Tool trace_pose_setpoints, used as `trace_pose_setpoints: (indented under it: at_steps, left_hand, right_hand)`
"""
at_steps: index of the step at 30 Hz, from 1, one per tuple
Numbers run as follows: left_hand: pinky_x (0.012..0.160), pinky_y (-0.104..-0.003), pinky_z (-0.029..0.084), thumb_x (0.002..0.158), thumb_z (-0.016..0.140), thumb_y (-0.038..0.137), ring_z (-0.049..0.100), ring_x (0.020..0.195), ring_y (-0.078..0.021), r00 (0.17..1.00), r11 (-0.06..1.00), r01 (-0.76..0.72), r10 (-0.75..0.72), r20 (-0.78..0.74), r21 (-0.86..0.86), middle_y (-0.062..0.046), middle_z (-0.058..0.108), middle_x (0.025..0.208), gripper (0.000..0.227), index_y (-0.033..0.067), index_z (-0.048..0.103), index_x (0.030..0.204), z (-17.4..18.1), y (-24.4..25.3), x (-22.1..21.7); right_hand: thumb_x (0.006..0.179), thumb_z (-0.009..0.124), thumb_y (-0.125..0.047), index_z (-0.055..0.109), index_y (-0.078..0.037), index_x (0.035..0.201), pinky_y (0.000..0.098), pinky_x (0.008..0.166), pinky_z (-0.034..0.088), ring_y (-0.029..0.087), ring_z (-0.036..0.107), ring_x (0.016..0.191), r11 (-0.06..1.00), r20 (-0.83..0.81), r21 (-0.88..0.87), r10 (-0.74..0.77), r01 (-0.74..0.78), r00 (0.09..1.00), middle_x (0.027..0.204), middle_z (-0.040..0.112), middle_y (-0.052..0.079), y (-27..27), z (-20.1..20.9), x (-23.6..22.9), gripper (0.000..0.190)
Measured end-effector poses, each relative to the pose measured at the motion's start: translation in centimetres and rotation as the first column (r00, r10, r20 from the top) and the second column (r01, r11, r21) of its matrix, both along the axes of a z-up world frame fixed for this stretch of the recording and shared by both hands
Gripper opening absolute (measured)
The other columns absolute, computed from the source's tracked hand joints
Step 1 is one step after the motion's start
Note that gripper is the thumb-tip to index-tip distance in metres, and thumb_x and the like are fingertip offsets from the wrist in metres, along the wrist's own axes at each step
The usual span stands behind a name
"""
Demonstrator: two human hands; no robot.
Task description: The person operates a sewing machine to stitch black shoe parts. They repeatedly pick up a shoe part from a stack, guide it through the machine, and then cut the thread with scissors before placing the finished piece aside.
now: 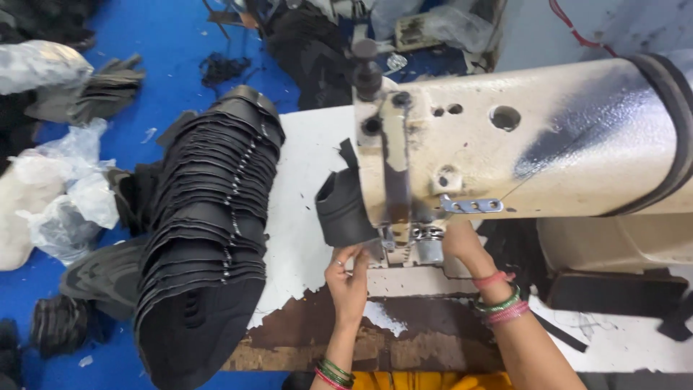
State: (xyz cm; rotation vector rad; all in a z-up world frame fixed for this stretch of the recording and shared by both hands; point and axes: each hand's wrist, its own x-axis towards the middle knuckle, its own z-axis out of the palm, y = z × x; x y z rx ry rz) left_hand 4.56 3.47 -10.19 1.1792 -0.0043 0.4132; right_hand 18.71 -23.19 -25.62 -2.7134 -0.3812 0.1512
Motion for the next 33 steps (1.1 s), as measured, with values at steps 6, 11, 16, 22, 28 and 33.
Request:
trace_pose_setpoints:
  at_steps: [6,11,16,22,28,33]
  left_hand:
    - [0.101,-0.053,0.044,0.074,0.067,-0.007,0.055,0.123,-0.0436,0.938,0.337,-0.28,0.293,0.183,0.899,-0.023,0.062,0.133,0.049,0.0002,0.063,0.123,2.9,2.7,3.6]
    - [0.116,-0.061,0.028,0.069,0.071,0.0,0.045,0.136,-0.0445,0.965,0.381,-0.216,0.224,0.137,0.899,-0.018,0.058,0.14,0.063,0.0099,0.063,0.131,1.1,2.4,9.9]
    - [0.114,-0.079,0.01,0.076,0.072,0.021,0.03,0.144,-0.0536,0.955,0.132,-0.282,0.13,0.266,0.95,-0.019,0.052,0.147,0.065,0.0085,0.057,0.137,-3.2,0.9,13.8]
    - [0.122,-0.072,0.016,0.08,0.071,0.022,0.032,0.148,-0.0477,0.971,-0.024,-0.234,0.054,0.235,0.972,-0.015,0.055,0.147,0.061,0.0095,0.06,0.139,-2.2,2.4,12.4]
    - [0.108,-0.046,0.047,0.087,0.072,0.02,0.059,0.129,-0.0333,0.956,0.43,-0.272,0.022,0.292,0.861,-0.012,0.067,0.131,0.04,0.0075,0.067,0.125,-7.8,2.4,18.1]
    - [0.107,-0.043,0.05,0.091,0.07,0.022,0.062,0.123,-0.0361,0.922,0.545,-0.321,-0.006,0.386,0.775,-0.018,0.066,0.129,0.039,0.0014,0.065,0.124,-7.7,0.5,20.5]
  right_hand:
    - [0.086,0.064,-0.008,0.065,0.001,0.105,0.0448,0.082,0.054,0.042,0.062,0.095,0.525,-0.222,0.838,0.079,0.149,0.972,0.101,0.067,0.023,2.4,1.6,1.9,0.021]
    - [0.067,0.082,-0.016,0.075,-0.009,0.1,0.0444,0.074,0.052,0.039,0.067,0.087,0.946,0.027,0.324,-0.019,0.009,0.999,0.092,0.071,0.017,3.2,1.9,2.9,0.034]
    - [0.064,0.078,-0.011,0.074,-0.01,0.082,0.0432,0.074,0.054,0.036,0.069,0.082,0.943,0.265,0.209,0.2,-0.259,0.943,0.082,0.072,0.013,1.9,1.3,3.0,0.019]
    - [0.074,0.072,-0.007,0.069,-0.002,0.101,0.0445,0.074,0.053,0.042,0.067,0.089,0.942,0.284,0.295,0.076,-0.162,0.956,0.092,0.07,0.02,3.8,13.1,-4.5,0.028]
    - [0.086,0.073,-0.021,0.075,-0.013,0.114,0.039,0.07,0.056,0.03,0.071,0.076,0.97,0.113,0.189,-0.176,0.153,0.978,0.096,0.071,0.012,1.2,17.7,-15.1,0.03]
    - [0.079,0.075,-0.018,0.073,-0.022,0.123,0.0395,0.072,0.058,0.028,0.073,0.079,0.928,0.108,0.11,-0.366,0.355,0.924,0.106,0.069,0.007,-3.5,15.2,-21.7,0.044]
